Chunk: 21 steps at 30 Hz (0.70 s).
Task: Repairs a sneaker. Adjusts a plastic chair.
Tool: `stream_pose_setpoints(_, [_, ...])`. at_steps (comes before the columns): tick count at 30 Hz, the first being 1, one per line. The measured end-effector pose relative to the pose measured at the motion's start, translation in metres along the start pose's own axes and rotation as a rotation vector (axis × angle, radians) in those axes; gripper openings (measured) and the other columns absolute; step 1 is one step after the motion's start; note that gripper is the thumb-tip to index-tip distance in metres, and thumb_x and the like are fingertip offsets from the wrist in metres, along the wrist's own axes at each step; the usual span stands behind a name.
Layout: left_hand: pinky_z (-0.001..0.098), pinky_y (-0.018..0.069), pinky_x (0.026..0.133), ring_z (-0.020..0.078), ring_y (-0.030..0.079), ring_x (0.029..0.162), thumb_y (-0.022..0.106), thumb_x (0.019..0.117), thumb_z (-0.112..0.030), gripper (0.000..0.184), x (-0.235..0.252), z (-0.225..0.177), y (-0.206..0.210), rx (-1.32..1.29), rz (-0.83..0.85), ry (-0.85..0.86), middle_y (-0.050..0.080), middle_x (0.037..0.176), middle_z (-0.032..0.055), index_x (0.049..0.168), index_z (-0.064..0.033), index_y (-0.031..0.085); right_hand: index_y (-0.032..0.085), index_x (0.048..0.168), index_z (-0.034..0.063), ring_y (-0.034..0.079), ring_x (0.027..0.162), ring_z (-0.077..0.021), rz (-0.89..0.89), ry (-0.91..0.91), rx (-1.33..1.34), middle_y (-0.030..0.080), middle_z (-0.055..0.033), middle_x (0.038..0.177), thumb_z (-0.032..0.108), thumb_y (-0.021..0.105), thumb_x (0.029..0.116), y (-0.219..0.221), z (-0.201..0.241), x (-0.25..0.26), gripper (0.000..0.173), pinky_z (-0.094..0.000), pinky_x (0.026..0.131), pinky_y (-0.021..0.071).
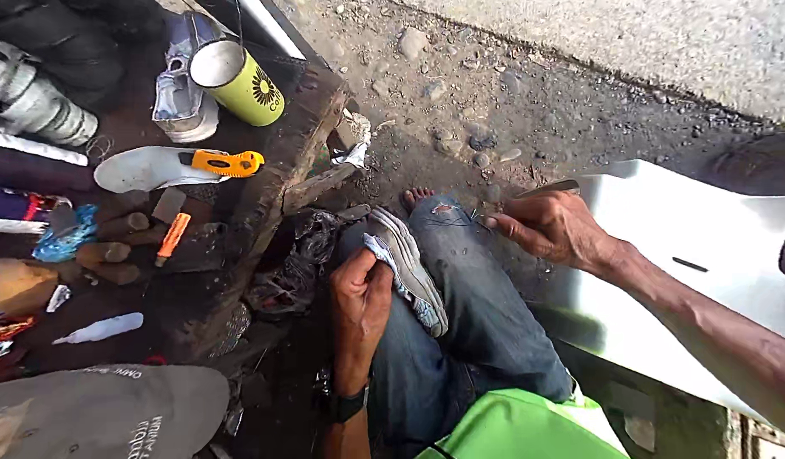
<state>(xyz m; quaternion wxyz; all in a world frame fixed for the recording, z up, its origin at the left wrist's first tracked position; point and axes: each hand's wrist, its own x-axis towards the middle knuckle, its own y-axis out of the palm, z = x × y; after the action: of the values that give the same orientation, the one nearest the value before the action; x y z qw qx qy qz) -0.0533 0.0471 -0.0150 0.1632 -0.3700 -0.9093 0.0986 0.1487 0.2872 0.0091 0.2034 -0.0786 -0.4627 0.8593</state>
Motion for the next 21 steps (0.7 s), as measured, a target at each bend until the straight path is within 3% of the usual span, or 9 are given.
stream_pose_setpoints(3, [0.0191, 0.0559, 0.069, 0.0008, 0.066, 0.073, 0.056, 0.0876, 0.001, 0.015, -0.002, -0.004, 0.002, 0.062, -0.050, 0.019, 0.070, 0.078, 0.0006, 0.085, 0.0012, 0.071, 0.058, 0.069, 0.0136, 0.042, 0.049, -0.0056, 0.198, 0.051, 0.462, 0.042, 0.0063, 0.055, 0.059, 0.055, 0.1006, 0.016, 0.012, -0.007, 0.056, -0.0286, 0.048, 0.0345])
stream_pose_setpoints(6, [0.0181, 0.0528, 0.058, -0.0011, 0.061, 0.062, 0.055, 0.0878, 0.000, 0.016, -0.001, -0.007, -0.004, 0.050, -0.028, -0.021, 0.067, 0.073, -0.0034, 0.085, -0.0001, 0.071, 0.056, 0.068, 0.0095, 0.043, 0.054, -0.0012, 0.194, -0.009, 0.729, 0.048, 0.0048, 0.062, 0.040, 0.063, 0.1027, 0.024, 0.023, -0.010, 0.047, -0.0201, 0.050, 0.0334])
stream_pose_setpoints(8, [0.0199, 0.0541, 0.058, 0.0007, 0.062, 0.063, 0.055, 0.0885, 0.001, 0.017, -0.002, -0.007, -0.011, 0.000, 0.035, -0.067, 0.068, 0.075, -0.0045, 0.090, -0.0019, 0.072, 0.065, 0.078, 0.0085, 0.047, 0.062, -0.0015, 0.066, -0.024, 0.710, 0.054, 0.0034, 0.071, 0.037, 0.064, 0.1019, 0.031, 0.035, -0.008, 0.037, -0.0202, 0.055, 0.0373])
stream_pose_setpoints(10, [0.0207, 0.0542, 0.059, 0.0025, 0.063, 0.064, 0.054, 0.0878, 0.002, 0.018, -0.002, -0.006, -0.013, -0.040, 0.069, -0.086, 0.068, 0.076, -0.0041, 0.091, -0.0023, 0.072, 0.077, 0.102, 0.0125, 0.060, 0.078, -0.0029, -0.021, -0.063, 0.598, 0.066, 0.0031, 0.088, 0.038, 0.065, 0.1009, 0.037, 0.048, 0.002, 0.028, -0.0232, 0.067, 0.0511])
stream_pose_setpoints(12, [0.0206, 0.0537, 0.058, 0.0032, 0.063, 0.064, 0.054, 0.0883, 0.003, 0.019, -0.003, -0.005, -0.015, -0.073, 0.091, -0.095, 0.069, 0.076, -0.0038, 0.093, -0.0020, 0.072, 0.077, 0.113, 0.0164, 0.064, 0.084, -0.0060, -0.082, -0.119, 0.440, 0.067, 0.0016, 0.098, 0.035, 0.063, 0.1010, 0.047, 0.061, 0.016, 0.026, -0.0278, 0.070, 0.0554])
stream_pose_setpoints(14, [0.0193, 0.0522, 0.056, 0.0026, 0.062, 0.063, 0.055, 0.0886, 0.003, 0.019, -0.003, -0.004, -0.015, -0.093, 0.101, -0.099, 0.070, 0.077, -0.0039, 0.096, -0.0016, 0.072, 0.078, 0.110, 0.0173, 0.064, 0.078, -0.0091, -0.127, -0.158, 0.277, 0.066, -0.0004, 0.097, 0.030, 0.061, 0.0991, 0.055, 0.071, 0.031, 0.024, -0.0310, 0.061, 0.0530])
stream_pose_setpoints(17, [0.0184, 0.0505, 0.053, 0.0016, 0.060, 0.061, 0.057, 0.0915, 0.001, 0.017, -0.004, -0.003, -0.019, -0.108, 0.129, -0.102, 0.070, 0.080, -0.0042, 0.101, -0.0014, 0.072, 0.076, 0.092, 0.0146, 0.061, 0.070, -0.0094, -0.156, -0.181, 0.278, 0.063, 0.0007, 0.086, 0.026, 0.059, 0.0930, 0.060, 0.077, 0.041, 0.020, -0.0313, 0.054, 0.0478])
stream_pose_setpoints(19, [0.0183, 0.0517, 0.054, 0.0016, 0.060, 0.061, 0.060, 0.0942, -0.002, 0.015, -0.004, -0.002, -0.022, -0.134, 0.169, -0.101, 0.070, 0.081, -0.0049, 0.104, -0.0021, 0.071, 0.072, 0.084, 0.0122, 0.058, 0.074, -0.0050, -0.047, -0.123, 0.546, 0.061, 0.0030, 0.084, 0.023, 0.059, 0.0918, 0.051, 0.076, 0.038, 0.018, -0.0260, 0.060, 0.0464])
stream_pose_setpoints(21, [0.0178, 0.0522, 0.053, 0.0013, 0.061, 0.060, 0.060, 0.0948, -0.003, 0.014, -0.004, -0.001, -0.024, -0.157, 0.190, -0.111, 0.070, 0.080, -0.0060, 0.104, -0.0033, 0.071, 0.066, 0.082, 0.0083, 0.056, 0.077, -0.0022, 0.097, -0.095, 0.992, 0.062, 0.0022, 0.087, 0.018, 0.052, 0.0950, 0.040, 0.069, 0.028, 0.022, -0.0196, 0.064, 0.0439])
